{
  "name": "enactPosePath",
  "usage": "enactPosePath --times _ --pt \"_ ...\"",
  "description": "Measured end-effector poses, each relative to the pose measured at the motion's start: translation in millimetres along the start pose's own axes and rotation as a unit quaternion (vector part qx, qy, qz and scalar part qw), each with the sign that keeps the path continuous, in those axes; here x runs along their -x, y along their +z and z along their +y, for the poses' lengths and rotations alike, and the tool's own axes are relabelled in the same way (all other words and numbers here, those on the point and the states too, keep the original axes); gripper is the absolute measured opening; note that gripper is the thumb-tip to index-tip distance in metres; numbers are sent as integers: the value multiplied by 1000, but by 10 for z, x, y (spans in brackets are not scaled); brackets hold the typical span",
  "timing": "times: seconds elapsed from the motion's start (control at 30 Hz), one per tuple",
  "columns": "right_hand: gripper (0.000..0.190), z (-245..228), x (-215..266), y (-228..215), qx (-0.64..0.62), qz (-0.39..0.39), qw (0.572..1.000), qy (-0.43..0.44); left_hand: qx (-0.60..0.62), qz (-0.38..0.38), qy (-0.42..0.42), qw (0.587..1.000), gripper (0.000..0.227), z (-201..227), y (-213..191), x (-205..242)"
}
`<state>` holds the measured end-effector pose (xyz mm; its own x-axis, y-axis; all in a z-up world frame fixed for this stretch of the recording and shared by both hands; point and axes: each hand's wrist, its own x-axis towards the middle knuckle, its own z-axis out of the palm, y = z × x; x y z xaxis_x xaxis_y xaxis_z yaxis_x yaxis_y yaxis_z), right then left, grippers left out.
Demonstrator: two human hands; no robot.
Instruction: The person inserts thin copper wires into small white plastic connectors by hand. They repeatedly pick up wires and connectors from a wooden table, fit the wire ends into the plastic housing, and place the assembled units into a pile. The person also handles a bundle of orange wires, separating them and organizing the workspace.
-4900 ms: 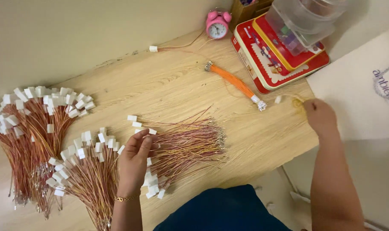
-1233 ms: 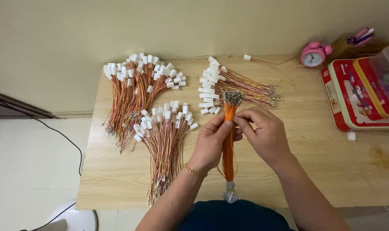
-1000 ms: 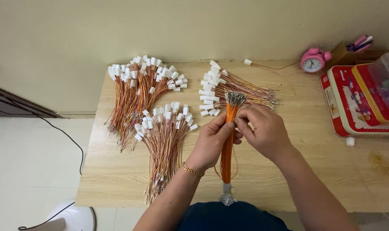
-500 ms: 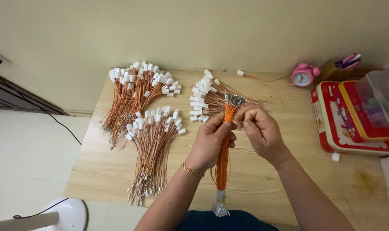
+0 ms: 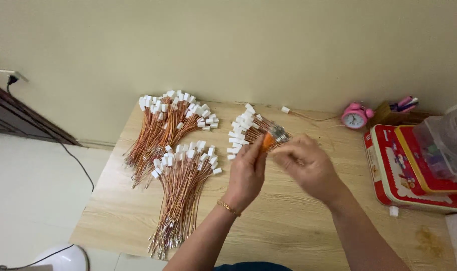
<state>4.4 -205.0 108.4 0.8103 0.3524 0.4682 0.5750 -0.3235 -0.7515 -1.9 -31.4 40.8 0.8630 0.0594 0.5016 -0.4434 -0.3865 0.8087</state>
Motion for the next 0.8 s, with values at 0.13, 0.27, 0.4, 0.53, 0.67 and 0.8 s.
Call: enactPosePath --times 0.13,0.27,0.4,0.53,0.67,0.8 --pt "16 111 -131 -141 -312 136 912 228 -12 -4 65 998 43 127 -122 -10" --pt "23 348 -210 -94 -409 150 864 252 317 -178 -106 926 41 91 -347 62" --pt "13 294 -170 47 -463 82 825 312 568 -215 -234 759 44 45 -437 20" --pt "19 417 -66 183 -469 66 829 297 605 -175 -261 731 42 -116 -345 -66" --pt "13 270 -16 91 -178 -12 953 244 595 -143 -307 729 41 -232 -252 -186" --pt "12 -122 -29 -39 -25 -11 989 148 515 -127 -302 792 43 -119 -189 -117"
